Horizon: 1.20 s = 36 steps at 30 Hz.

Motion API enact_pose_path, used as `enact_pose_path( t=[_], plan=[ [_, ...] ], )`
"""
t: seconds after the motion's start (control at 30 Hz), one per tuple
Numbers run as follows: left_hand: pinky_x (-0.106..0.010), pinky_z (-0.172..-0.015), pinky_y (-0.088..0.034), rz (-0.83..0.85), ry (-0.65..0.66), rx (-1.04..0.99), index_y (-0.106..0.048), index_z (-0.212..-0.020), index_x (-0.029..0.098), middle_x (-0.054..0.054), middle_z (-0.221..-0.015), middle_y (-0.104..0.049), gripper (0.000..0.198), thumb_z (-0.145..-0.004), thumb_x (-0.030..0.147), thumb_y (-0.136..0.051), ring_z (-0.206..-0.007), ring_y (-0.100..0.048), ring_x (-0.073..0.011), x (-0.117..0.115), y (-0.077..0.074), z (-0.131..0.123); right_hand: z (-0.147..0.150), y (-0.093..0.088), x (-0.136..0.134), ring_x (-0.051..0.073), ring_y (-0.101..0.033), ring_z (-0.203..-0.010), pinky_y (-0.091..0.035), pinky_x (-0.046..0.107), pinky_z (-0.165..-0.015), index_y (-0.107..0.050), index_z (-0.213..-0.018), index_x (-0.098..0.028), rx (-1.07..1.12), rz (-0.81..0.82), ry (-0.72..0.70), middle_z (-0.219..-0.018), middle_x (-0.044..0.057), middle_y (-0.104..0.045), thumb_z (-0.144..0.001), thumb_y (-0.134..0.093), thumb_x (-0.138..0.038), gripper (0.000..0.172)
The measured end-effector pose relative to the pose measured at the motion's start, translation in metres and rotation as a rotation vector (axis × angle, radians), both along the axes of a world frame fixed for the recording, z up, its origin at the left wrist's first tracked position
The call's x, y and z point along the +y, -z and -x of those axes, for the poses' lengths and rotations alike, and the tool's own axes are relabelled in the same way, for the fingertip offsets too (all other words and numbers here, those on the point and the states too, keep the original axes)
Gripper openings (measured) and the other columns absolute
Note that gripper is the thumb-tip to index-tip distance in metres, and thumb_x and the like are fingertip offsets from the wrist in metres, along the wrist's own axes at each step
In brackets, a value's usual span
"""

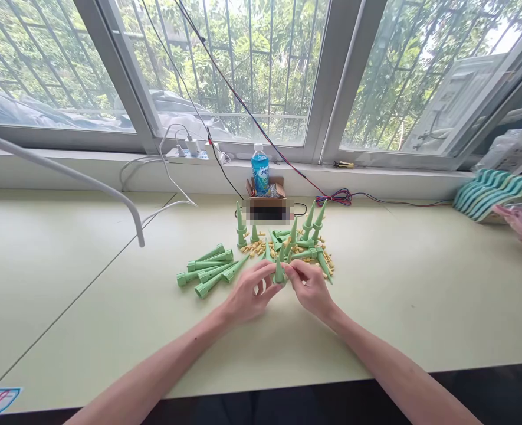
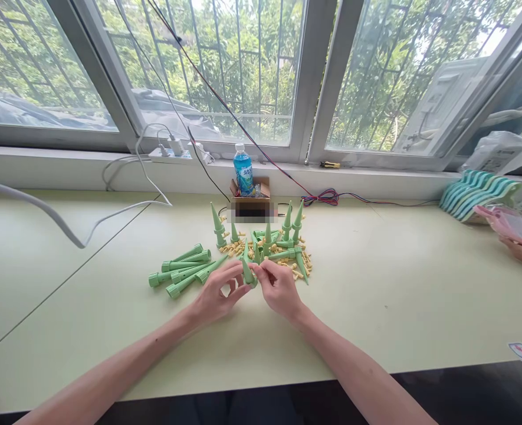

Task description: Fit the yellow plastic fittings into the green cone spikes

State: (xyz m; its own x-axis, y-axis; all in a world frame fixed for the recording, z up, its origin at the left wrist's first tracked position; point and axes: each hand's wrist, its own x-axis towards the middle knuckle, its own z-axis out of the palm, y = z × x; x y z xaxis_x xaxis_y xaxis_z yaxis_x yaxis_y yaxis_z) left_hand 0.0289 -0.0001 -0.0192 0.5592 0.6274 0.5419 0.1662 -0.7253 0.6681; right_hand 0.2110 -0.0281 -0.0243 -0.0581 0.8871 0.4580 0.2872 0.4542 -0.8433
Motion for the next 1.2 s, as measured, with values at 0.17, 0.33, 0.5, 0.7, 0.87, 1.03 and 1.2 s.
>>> enact_pose_path(
  t=[0.17,0.33,0.5,0.7,0.87,1.03,1.2],
  plan=[
    [-0.017,-0.049,-0.049,-0.049,-0.028,0.03,-0.061,-0.112,0.019,-0.006,-0.097,-0.06,0.016,-0.096,0.018,-0.056,-0.065,-0.057,-0.0095,0.0002,0.0053,-0.0001,-0.0004,0.0025,0.0009,0.01,-0.03,-0.05,-0.023,0.026,-0.048,-0.044,-0.067,-0.02,-0.002,0.026,0.017,-0.057,-0.005,-0.035,-0.1,-0.051,-0.04,0.039],
    [-0.02,-0.052,-0.049,-0.049,-0.072,0.067,-0.06,-0.115,0.02,-0.007,-0.102,-0.061,0.018,-0.098,0.019,-0.053,-0.066,-0.056,-0.0105,-0.002,0.0063,-0.0005,0.0001,0.0037,0.0026,0.01,-0.032,-0.05,-0.024,0.025,-0.047,-0.046,-0.069,-0.02,0.012,0.052,0.028,-0.057,-0.005,-0.037,-0.1,-0.05,-0.043,0.039],
    [-0.022,-0.057,-0.051,-0.035,-0.115,0.052,-0.06,-0.123,0.022,-0.009,-0.112,-0.063,0.025,-0.1,0.02,-0.05,-0.069,-0.058,-0.0113,-0.0016,0.0061,-0.0009,0.0009,0.0009,0.0024,0.01,-0.033,-0.05,-0.026,0.025,-0.046,-0.051,-0.073,-0.02,0.049,0.062,0.02,-0.058,-0.005,-0.039,-0.1,-0.05,-0.046,0.038],
    [-0.02,-0.058,-0.053,-0.02,-0.156,0.02,-0.061,-0.125,0.023,-0.009,-0.117,-0.062,0.027,-0.102,0.022,-0.048,-0.074,-0.062,-0.0113,0.0018,0.0063,0.0001,0.0017,0.0042,0.0025,0.011,-0.039,-0.049,-0.031,0.024,-0.045,-0.058,-0.081,-0.019,0.057,0.073,-0.013,-0.059,-0.003,-0.046,-0.1,-0.05,-0.048,0.036],
    [-0.02,-0.056,-0.054,-0.019,-0.18,-0.005,-0.061,-0.123,0.023,-0.009,-0.118,-0.061,0.025,-0.101,0.025,-0.05,-0.07,-0.061,-0.0098,0.001,0.0061,-0.0009,0.0019,0.0068,0.0034,0.011,-0.041,-0.049,-0.033,0.024,-0.046,-0.057,-0.083,-0.019,0.064,0.069,-0.021,-0.058,-0.004,-0.047,-0.101,-0.049,-0.046,0.034],
    [-0.018,-0.047,-0.049,0.035,-0.296,-0.107,-0.058,-0.116,0.02,-0.008,-0.118,-0.058,0.022,-0.097,0.032,-0.056,-0.059,-0.058,-0.0056,-0.0008,0.0004,-0.0039,0.0018,0.0042,0.002,0.011,-0.041,-0.047,-0.034,0.024,-0.046,-0.055,-0.081,-0.02,0.087,0.032,0.053,-0.057,-0.004,-0.047,-0.102,-0.047,-0.047,0.035],
    [-0.019,-0.044,-0.04,0.24,-0.266,-0.082,-0.058,-0.068,0.016,0.002,-0.053,-0.054,0.047,-0.1,0.047,-0.047,-0.043,-0.05,-0.0084,-0.0001,-0.0026,-0.003,0.0007,0.0023,0.0006,0.012,-0.042,-0.048,-0.035,0.025,-0.046,-0.054,-0.081,-0.022,0.068,0.0,0.095,-0.059,-0.003,-0.049,-0.102,-0.046,-0.045,0.033]
  ],
)
